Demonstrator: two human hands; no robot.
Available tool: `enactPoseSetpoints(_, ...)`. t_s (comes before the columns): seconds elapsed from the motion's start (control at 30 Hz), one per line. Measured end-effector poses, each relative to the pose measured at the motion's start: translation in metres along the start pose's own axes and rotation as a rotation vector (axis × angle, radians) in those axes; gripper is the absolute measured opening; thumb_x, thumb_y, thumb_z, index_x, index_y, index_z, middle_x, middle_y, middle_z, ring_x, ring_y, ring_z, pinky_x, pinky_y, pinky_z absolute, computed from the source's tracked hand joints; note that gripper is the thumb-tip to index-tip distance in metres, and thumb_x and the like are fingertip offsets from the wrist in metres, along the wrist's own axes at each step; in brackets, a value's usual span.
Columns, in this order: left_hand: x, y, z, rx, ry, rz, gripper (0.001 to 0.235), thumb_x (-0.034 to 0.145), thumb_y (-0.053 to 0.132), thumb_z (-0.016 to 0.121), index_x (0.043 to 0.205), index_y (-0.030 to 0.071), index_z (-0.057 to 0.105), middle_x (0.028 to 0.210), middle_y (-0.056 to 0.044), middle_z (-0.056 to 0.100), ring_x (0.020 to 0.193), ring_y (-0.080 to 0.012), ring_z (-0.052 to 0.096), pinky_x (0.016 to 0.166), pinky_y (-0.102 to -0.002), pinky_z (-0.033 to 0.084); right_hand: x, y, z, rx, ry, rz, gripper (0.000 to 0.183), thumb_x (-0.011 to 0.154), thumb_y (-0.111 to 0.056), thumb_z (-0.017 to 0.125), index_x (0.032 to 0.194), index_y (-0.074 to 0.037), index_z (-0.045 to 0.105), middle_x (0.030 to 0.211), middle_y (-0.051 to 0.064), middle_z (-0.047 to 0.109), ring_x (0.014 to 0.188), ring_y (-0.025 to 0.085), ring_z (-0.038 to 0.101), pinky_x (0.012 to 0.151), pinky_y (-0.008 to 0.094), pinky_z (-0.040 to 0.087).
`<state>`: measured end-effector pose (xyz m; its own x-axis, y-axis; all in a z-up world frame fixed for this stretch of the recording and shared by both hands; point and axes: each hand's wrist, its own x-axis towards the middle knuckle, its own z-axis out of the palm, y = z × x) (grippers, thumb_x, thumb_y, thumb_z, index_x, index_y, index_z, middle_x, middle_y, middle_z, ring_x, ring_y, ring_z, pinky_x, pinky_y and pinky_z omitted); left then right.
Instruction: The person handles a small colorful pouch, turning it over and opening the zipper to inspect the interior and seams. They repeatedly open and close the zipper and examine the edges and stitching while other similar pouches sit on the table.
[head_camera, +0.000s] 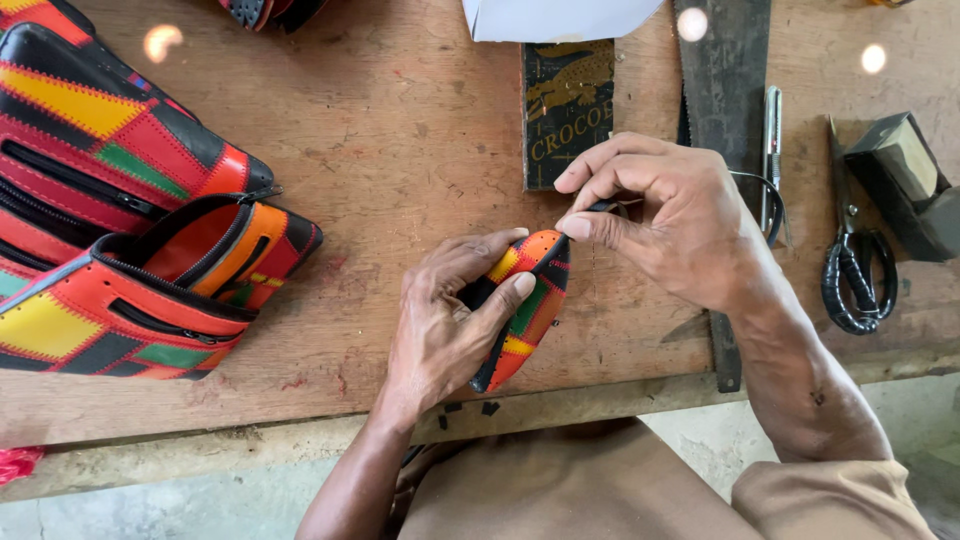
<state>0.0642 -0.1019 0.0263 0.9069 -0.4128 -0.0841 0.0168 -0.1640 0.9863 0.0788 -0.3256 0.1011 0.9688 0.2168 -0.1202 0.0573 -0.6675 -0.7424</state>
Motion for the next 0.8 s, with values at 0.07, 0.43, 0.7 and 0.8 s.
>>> enactPoseSetpoints(0.07, 0.0, 0.0, 0.0, -0.002, -0.003, -0.008, 0.037, 0.088, 0.022, 0.077, 0.121, 0.006, 0.074, 0.122, -0.012, 0.076, 0.112, -0.0261, 0.071, 0.101, -0.038, 0.052, 0.0, 0.003, -0.001, -0.005, -0.004, -0.001, 0.015, 0.089, -0.014, 0.08, 0.095, -0.001, 0.074, 0.11, 0.005, 0.074, 0.086, 0.007, 0.065, 0.068, 0.022, 0.053)
enactPoseSetpoints(0.43, -0.001, 0.006, 0.003, 0.058, 0.01, 0.037, 0.045, 0.088, 0.015, 0.074, 0.132, 0.007, 0.067, 0.122, -0.012, 0.074, 0.111, -0.0279, 0.07, 0.101, -0.04, 0.051, -0.013, -0.013, 0.003, -0.247, 0.057, -0.11, 0.015, 0.086, -0.018, 0.083, 0.09, -0.005, 0.076, 0.109, 0.006, 0.074, 0.085, 0.012, 0.073, 0.07, 0.023, 0.06)
enactPoseSetpoints(0.7, -0.003, -0.003, 0.009, -0.008, 0.041, 0.098, 0.046, 0.089, 0.007, 0.071, 0.134, 0.005, 0.065, 0.135, -0.012, 0.069, 0.123, -0.0296, 0.067, 0.104, -0.039, 0.053, -0.036, -0.036, 0.019, -0.275, 0.155, -0.159, 0.013, 0.095, -0.005, 0.076, 0.107, -0.001, 0.072, 0.121, 0.011, 0.07, 0.104, 0.019, 0.074, 0.088, 0.029, 0.059)
enactPoseSetpoints(0.8, 0.0, -0.007, 0.008, -0.043, 0.047, 0.116, 0.042, 0.091, 0.008, 0.071, 0.132, 0.004, 0.066, 0.134, -0.013, 0.07, 0.124, -0.0302, 0.067, 0.105, -0.039, 0.053, -0.03, -0.036, 0.026, -0.332, 0.098, -0.167, 0.012, 0.094, 0.0, 0.072, 0.095, 0.004, 0.061, 0.125, 0.018, 0.066, 0.101, 0.022, 0.075, 0.08, 0.028, 0.059)
